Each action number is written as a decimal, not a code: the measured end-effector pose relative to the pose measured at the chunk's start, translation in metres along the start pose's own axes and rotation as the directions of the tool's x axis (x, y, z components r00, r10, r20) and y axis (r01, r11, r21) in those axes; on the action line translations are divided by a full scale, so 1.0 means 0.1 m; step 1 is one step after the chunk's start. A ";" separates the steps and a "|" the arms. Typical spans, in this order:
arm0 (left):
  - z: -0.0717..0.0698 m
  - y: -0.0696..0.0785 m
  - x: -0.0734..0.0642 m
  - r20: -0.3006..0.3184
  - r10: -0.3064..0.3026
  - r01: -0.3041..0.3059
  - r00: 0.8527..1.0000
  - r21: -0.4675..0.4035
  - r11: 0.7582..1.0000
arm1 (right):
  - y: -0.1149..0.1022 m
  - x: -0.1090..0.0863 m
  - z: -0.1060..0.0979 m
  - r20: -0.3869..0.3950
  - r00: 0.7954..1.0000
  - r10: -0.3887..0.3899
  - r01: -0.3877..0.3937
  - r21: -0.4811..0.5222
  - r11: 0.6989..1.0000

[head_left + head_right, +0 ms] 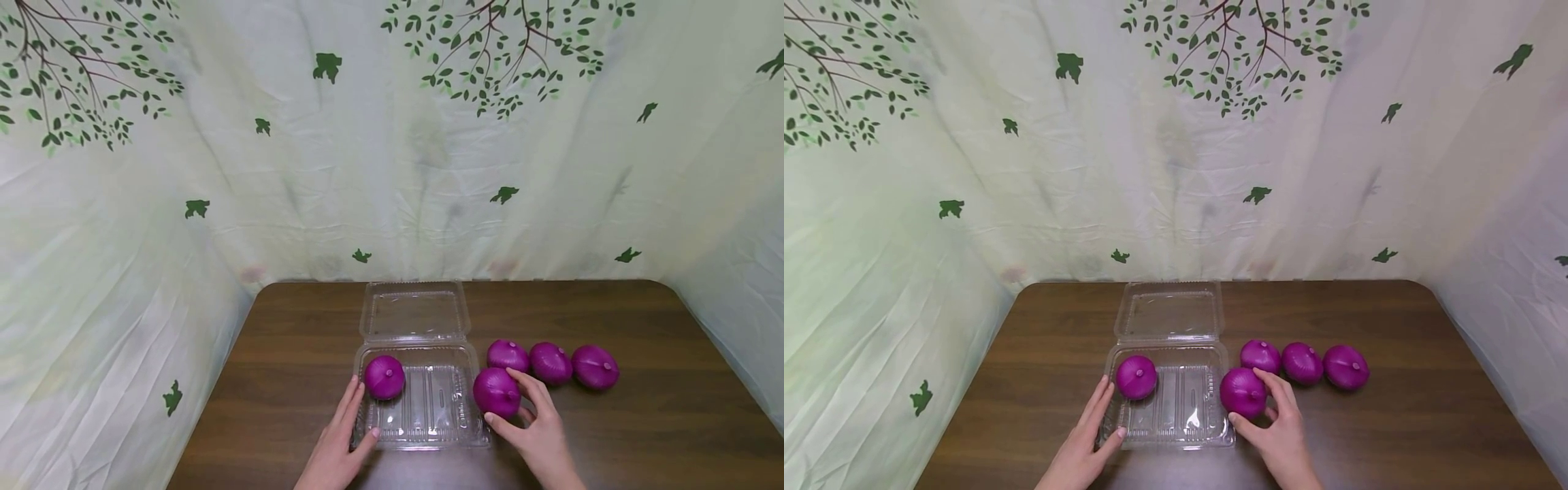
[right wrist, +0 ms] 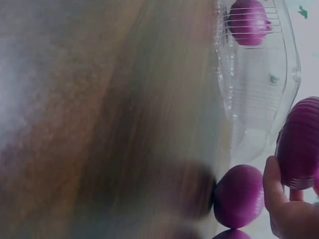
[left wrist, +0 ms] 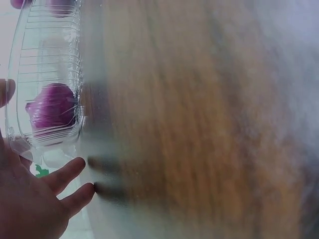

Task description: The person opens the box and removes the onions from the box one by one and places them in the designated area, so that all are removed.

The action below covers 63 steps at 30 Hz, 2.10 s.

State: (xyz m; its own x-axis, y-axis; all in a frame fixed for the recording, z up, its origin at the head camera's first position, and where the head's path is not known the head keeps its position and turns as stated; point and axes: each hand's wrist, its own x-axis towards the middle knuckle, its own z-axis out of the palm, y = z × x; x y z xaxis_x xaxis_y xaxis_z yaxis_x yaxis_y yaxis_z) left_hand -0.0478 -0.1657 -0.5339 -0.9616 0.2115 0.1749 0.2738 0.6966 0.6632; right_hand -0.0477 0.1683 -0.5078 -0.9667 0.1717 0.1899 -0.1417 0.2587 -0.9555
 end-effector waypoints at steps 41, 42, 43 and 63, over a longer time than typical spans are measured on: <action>-0.03 0.01 0.00 0.030 -0.049 0.049 0.998 -0.009 0.999 | 0.23 0.00 -0.31 0.076 0.980 0.184 -0.146 -0.351 0.925; -0.03 0.01 0.00 0.033 -0.051 0.051 0.998 -0.010 0.999 | 0.23 0.00 -0.32 0.087 0.976 0.200 -0.157 -0.353 0.922; -0.03 0.01 0.00 0.036 -0.051 0.051 0.998 -0.010 0.999 | 0.23 0.00 -0.34 0.097 0.972 0.213 -0.166 -0.353 0.921; -0.01 0.01 0.00 0.026 -0.036 0.036 0.999 -0.009 0.999 | 0.00 -0.05 -0.35 0.099 0.978 -0.185 0.209 -0.418 0.884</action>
State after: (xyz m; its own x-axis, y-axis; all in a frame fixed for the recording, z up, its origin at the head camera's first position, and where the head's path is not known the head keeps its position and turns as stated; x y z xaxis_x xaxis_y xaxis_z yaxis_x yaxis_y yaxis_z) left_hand -0.0478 -0.1661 -0.5326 -0.9701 0.2037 0.1321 0.2385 0.6975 0.6757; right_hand -0.0360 0.2006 -0.5013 -0.9402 0.0258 0.3397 -0.2387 0.6618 -0.7107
